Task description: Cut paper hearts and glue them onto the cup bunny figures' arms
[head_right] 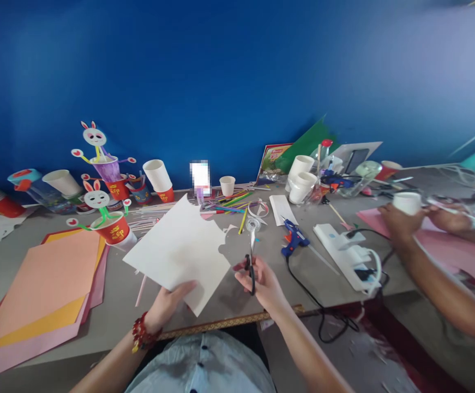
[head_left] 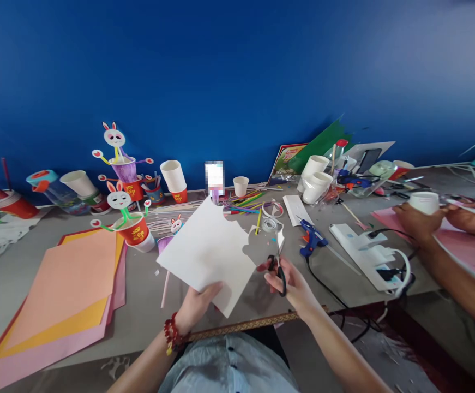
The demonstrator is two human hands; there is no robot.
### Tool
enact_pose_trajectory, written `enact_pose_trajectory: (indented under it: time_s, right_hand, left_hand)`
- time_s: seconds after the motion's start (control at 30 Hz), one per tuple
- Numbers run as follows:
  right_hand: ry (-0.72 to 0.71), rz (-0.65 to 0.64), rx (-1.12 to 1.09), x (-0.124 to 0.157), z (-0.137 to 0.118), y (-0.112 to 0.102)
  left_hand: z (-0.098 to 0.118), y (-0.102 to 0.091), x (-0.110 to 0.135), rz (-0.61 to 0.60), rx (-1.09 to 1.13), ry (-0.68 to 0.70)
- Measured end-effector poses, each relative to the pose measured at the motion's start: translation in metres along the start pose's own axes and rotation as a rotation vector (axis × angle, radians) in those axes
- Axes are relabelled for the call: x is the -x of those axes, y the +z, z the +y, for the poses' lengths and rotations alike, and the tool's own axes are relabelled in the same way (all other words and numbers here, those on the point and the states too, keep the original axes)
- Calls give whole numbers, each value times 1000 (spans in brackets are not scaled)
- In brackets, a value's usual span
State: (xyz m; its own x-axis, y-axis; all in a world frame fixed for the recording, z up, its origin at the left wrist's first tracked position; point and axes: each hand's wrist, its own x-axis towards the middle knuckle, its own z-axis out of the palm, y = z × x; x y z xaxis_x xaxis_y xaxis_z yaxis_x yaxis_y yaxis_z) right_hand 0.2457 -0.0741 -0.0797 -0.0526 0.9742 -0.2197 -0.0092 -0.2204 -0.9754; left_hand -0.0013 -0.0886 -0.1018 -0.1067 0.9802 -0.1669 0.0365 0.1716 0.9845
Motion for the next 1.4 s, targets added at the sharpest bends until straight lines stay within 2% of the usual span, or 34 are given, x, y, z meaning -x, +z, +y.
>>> enact_pose_trajectory:
  time_s: [0.1,0.2,0.27,0.3,0.37,0.43,0.47,0.53,0.57,0.6,0.63,0.67,0.73,0.77,0.8,0.83,0.9,0.97,1.07,1.23,1.4]
  right_hand:
    - [-17,91,-167,-6,-2,16]
    - [-1,67,-245,-11,0,25]
    - [9,44,-252,-14,2,24]
    - [10,33,-247,-16,3,22]
    - [6,22,-221,-19,5,16]
    - [2,23,-177,-20,8,10]
    - [4,22,-154,-20,9,7]
    - [12,-10,-132,-19,11,4]
    - [11,-39,-133,-18,11,3]
    - [2,-63,-135,-17,10,2]
    - [-13,-78,-131,-15,10,3]
    - [-27,-84,-119,-14,9,4]
    - [-46,-103,-88,-11,6,6]
    - [-48,-127,-82,-10,5,8]
    - [-46,-166,-87,-8,4,9]
    - [-42,-216,-100,-7,2,11]
    - [-40,-298,-128,-5,-1,13]
    - [-42,-334,-142,-2,-3,13]
    - [-38,-343,-149,2,-4,11]
    - [-23,-349,-162,4,-3,9]
    - [10,-350,-141,3,-8,11]
  left_hand:
    - [6,25,1,-77,121,-39]
    - [4,49,5,-80,235,-111]
    - [0,58,11,-189,270,-200]
    - [-2,59,15,-276,280,-247]
    - [-2,55,23,-591,275,-375]
    - [4,42,29,-927,154,-413]
    - [11,33,31,-1082,40,-397]
    - [29,15,31,-1230,-189,-170]
    - [41,8,28,-1205,-220,-75]
    - [53,2,23,-1105,-165,-49]
    - [65,0,16,-954,-104,-30]
    - [76,0,7,-754,-50,37]
    - [92,9,-16,-401,-9,240]
    - [97,16,-28,-332,-15,329]
    - [100,25,-39,-337,-15,375]
    - [101,34,-49,-395,9,361]
    - [98,51,-62,-608,126,247]
    - [93,63,-66,-725,197,179]
    - [87,67,-62,-725,210,161]
    - [91,59,-57,-677,187,184]
    - [95,60,-59,-754,164,174]
